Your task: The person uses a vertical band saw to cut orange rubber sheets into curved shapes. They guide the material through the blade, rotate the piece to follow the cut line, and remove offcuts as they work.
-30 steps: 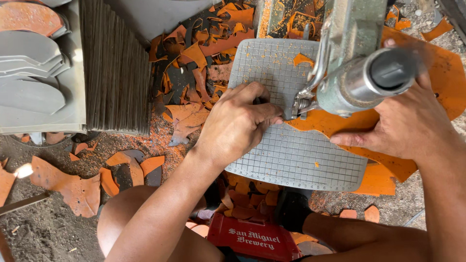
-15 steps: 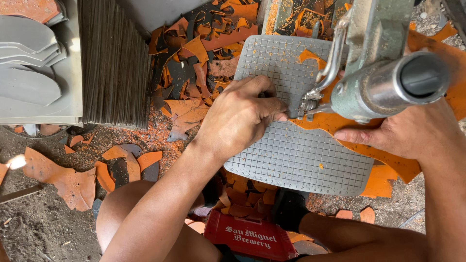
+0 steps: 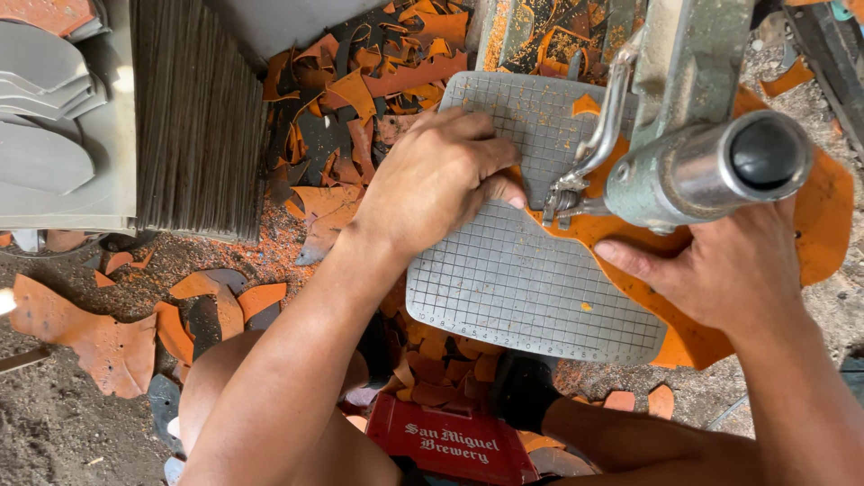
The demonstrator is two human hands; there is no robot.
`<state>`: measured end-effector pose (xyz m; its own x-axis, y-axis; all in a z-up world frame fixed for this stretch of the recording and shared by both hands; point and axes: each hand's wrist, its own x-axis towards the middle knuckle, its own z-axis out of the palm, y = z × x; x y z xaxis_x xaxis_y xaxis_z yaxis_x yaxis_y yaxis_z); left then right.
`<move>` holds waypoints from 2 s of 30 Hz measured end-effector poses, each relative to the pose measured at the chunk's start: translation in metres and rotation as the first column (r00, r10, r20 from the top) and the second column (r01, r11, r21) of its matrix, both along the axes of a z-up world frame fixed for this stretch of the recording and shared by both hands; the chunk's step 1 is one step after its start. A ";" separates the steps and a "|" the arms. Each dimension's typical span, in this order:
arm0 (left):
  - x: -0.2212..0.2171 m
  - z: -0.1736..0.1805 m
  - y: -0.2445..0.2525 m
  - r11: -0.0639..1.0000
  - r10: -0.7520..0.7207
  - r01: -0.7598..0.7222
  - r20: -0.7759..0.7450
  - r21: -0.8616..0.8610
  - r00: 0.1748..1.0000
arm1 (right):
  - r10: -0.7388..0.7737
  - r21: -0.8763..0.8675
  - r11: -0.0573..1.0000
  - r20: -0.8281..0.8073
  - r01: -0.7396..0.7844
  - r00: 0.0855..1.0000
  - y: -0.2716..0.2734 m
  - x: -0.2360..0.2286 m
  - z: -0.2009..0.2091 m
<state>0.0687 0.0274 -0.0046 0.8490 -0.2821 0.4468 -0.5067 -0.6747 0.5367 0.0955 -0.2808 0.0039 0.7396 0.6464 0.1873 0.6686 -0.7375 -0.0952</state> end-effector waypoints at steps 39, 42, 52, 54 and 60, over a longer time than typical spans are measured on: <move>0.080 -0.017 0.000 0.986 -0.163 0.158 0.100 0.057 0.982 | -0.469 -0.144 0.881 -0.135 0.451 0.873 0.072 -0.075 -0.012; 0.080 -0.015 -0.003 0.986 -0.157 0.149 0.115 0.078 0.981 | -0.471 -0.136 0.879 -0.107 0.456 0.876 0.079 -0.074 -0.010; 0.043 -0.005 0.002 0.845 0.397 -0.500 0.407 0.187 0.823 | -0.595 -0.576 0.731 -0.276 0.366 0.755 0.059 -0.049 0.054; 0.006 0.012 -0.012 0.667 0.425 -0.521 0.303 0.532 0.853 | -0.575 -0.564 0.739 -0.242 0.369 0.782 0.054 -0.058 0.059; -0.145 0.033 -0.092 0.933 0.100 -0.030 -0.179 0.358 0.979 | -0.632 -0.619 0.661 -0.155 0.425 0.759 0.057 -0.079 0.049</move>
